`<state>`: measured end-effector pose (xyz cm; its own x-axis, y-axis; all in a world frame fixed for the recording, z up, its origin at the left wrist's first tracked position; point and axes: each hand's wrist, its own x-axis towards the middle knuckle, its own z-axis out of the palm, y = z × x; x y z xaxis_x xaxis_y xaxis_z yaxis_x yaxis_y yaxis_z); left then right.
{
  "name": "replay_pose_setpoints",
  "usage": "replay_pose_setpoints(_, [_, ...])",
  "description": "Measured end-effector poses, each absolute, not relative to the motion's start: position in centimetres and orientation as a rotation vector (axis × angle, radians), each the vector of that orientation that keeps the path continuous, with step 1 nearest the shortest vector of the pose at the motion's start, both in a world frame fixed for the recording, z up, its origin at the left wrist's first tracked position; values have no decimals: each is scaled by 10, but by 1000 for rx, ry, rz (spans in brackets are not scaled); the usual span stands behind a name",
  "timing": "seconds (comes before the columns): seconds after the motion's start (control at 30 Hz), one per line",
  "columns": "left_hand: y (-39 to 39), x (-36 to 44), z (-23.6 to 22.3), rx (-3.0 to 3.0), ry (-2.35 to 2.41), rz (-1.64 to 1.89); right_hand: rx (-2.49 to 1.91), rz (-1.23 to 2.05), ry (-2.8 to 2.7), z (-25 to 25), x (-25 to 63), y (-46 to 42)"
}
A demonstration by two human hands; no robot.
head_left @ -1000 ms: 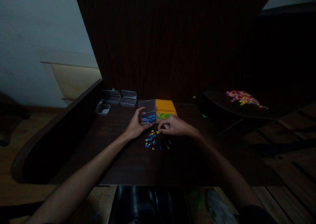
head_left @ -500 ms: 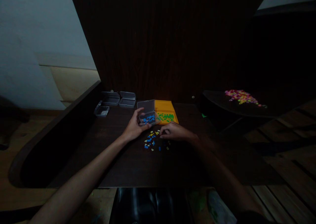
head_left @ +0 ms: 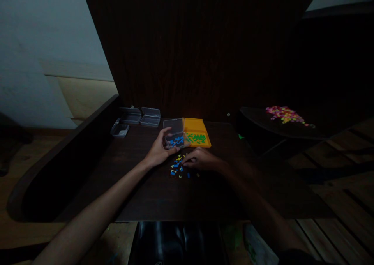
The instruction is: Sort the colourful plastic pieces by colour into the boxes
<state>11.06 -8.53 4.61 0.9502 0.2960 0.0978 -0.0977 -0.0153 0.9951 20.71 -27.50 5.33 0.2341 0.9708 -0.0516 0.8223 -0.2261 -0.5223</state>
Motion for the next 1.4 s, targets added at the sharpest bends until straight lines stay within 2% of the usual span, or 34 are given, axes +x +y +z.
replay_pose_setpoints(0.5, [-85,111,45,1592,156,329,-2259,567,-1605,71,211,-283])
replay_pose_setpoints(0.9, [-86,111,44,1582,140,318,-2211,458,-1578,61,202,-276])
replay_pose_setpoints(1.23, [-88,108,48,1562,137,298,-2176,557,-1615,60,206,-279])
replay_pose_setpoints(1.4, [-88,109,47,1587,145,304,-2149,504,-1615,61,202,-276])
